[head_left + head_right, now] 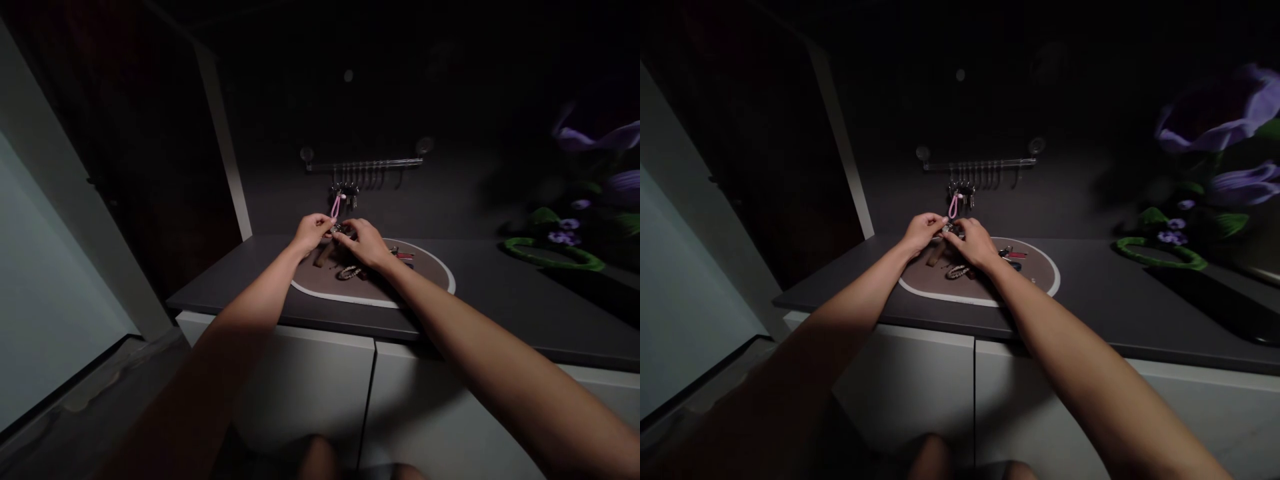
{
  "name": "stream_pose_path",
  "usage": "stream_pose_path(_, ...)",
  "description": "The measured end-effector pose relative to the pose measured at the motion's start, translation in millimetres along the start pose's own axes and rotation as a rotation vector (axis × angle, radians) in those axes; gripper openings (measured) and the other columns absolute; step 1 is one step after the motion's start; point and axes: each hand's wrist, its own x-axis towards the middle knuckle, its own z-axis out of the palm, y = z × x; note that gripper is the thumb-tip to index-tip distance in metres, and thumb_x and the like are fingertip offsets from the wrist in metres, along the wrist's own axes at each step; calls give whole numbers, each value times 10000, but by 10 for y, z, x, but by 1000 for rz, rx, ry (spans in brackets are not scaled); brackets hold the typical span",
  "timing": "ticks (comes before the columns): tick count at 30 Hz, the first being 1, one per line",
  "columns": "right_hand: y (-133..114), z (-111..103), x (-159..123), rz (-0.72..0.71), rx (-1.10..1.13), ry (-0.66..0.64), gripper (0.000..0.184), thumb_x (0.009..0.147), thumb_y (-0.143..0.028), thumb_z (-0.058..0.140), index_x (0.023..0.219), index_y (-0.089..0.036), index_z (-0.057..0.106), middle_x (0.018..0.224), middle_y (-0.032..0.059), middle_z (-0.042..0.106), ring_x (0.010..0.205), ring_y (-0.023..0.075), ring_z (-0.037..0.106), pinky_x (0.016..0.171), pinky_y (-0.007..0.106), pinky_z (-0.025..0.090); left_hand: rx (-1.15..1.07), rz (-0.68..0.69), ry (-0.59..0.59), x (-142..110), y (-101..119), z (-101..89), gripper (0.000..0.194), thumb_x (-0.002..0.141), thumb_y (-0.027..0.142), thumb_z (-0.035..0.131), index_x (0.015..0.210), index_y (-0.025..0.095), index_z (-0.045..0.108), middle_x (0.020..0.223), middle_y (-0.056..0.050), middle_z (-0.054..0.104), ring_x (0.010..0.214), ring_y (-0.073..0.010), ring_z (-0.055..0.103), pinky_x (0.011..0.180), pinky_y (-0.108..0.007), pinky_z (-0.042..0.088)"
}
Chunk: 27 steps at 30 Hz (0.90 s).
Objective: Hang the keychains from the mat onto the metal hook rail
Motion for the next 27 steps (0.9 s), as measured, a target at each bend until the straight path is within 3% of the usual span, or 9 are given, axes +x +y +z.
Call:
stream_pose_path(5, -41, 31, -4, 6, 28, 20, 400, 739, -440, 545, 1007, -145, 584, 920, 89, 563, 862, 177, 529, 775, 279, 413, 90, 115, -8, -1, 43, 10, 254, 660, 344, 645, 715, 99, 603, 648, -9, 600, 614, -97, 527, 605, -223, 428)
stream_pose_path(9, -50, 32, 5, 35, 68, 28, 305, 716, -267, 556, 994, -145, 587, 915, 80, 575, 865, 174, 533, 793, 286, 415, 87, 111, -13, -9, 78, 22, 196, 673, 289, 637, 705, 102, 590, 607, 6, 582, 559, -79, 512, 569, -209, 427)
stream_pose_path(14, -29, 13, 21, 93, 218, 49, 337, 685, -124, 489, 1010, -143, 572, 953, 69, 613, 838, 147, 556, 810, 291, 419, 22, 84, 17, 9, 77, 3, 158, 694, 255, 624, 692, 108, 563, 573, 24, 553, 509, -63, 506, 526, -190, 428)
stream_pose_path(20, 39, 4, 61, 191, 418, 87, 311, 688, -137, 497, 992, -158, 559, 893, 47, 630, 752, 123, 574, 768, 295, 447, -142, -41, 15, 16, 67, -13, 187, 695, 266, 642, 686, 108, 541, 559, 24, 548, 489, -59, 508, 523, -193, 436)
stream_pose_path(27, 115, 43, 100, 153, 645, -30, 365, 682, -77, 434, 1002, -198, 560, 901, 8, 630, 695, 98, 579, 720, 268, 467, -376, -178, -45, -38, 116, -28, 127, 746, 174, 588, 664, 90, 538, 588, -3, 557, 555, -72, 531, 615, -240, 465)
